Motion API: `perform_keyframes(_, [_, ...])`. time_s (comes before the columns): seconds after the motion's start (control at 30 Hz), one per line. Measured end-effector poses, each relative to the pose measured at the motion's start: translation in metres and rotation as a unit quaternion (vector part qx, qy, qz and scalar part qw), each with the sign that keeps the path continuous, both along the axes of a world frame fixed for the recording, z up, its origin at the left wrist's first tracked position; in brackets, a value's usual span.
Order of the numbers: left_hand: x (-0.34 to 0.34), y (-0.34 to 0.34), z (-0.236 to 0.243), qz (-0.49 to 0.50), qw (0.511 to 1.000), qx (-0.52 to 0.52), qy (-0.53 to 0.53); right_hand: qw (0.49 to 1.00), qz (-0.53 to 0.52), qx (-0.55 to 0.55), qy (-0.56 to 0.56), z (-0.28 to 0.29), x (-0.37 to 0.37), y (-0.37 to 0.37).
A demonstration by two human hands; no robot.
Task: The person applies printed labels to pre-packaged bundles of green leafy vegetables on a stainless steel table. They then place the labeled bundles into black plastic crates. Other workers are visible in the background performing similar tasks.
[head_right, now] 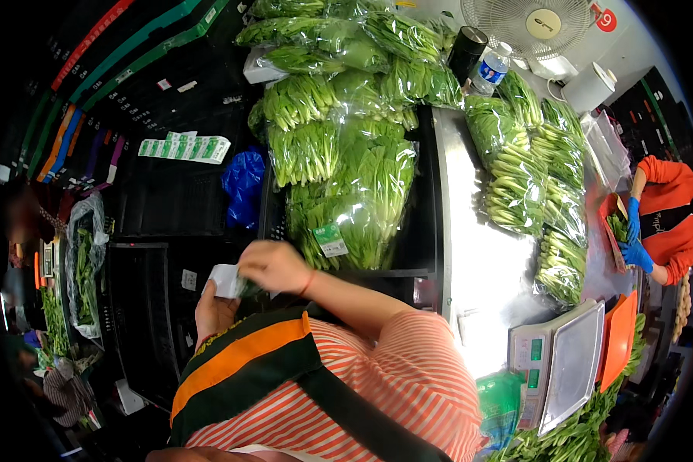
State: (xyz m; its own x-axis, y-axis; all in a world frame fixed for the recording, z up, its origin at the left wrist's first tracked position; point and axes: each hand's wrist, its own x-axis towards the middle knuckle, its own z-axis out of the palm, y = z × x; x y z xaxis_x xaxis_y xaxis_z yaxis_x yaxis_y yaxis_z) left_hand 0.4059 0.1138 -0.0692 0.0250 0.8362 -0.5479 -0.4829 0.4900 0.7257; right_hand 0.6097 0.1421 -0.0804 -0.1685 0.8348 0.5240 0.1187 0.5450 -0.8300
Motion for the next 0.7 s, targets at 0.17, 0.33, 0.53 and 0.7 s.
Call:
perform_keyframes(0.17, [-0.040, -0.003, -0.016, 0.069, 0.994, 0.063, -0.049, 0.871, -0.285, -0.249, 0.315, -0.025, 0.132, 0.055])
perform_keyframes(0.33, [-0.016, -0.020, 0.017, 0.047, 0.994, 0.099, 0.021, 0.797, -0.513, -0.153, -0.281, -0.081, 0.202, 0.076])
perform_keyframes(0.53, [-0.035, -0.028, 0.025, -0.269, 0.962, 0.034, -0.036, 0.886, -0.365, -0.283, 0.036, -0.134, 0.150, 0.166])
perform_keyframes(0.7, [-0.033, -0.037, 0.035, -0.314, 0.947, 0.031, 0.064, 0.837, -0.360, -0.405, 0.070, -0.088, 0.123, 0.195])
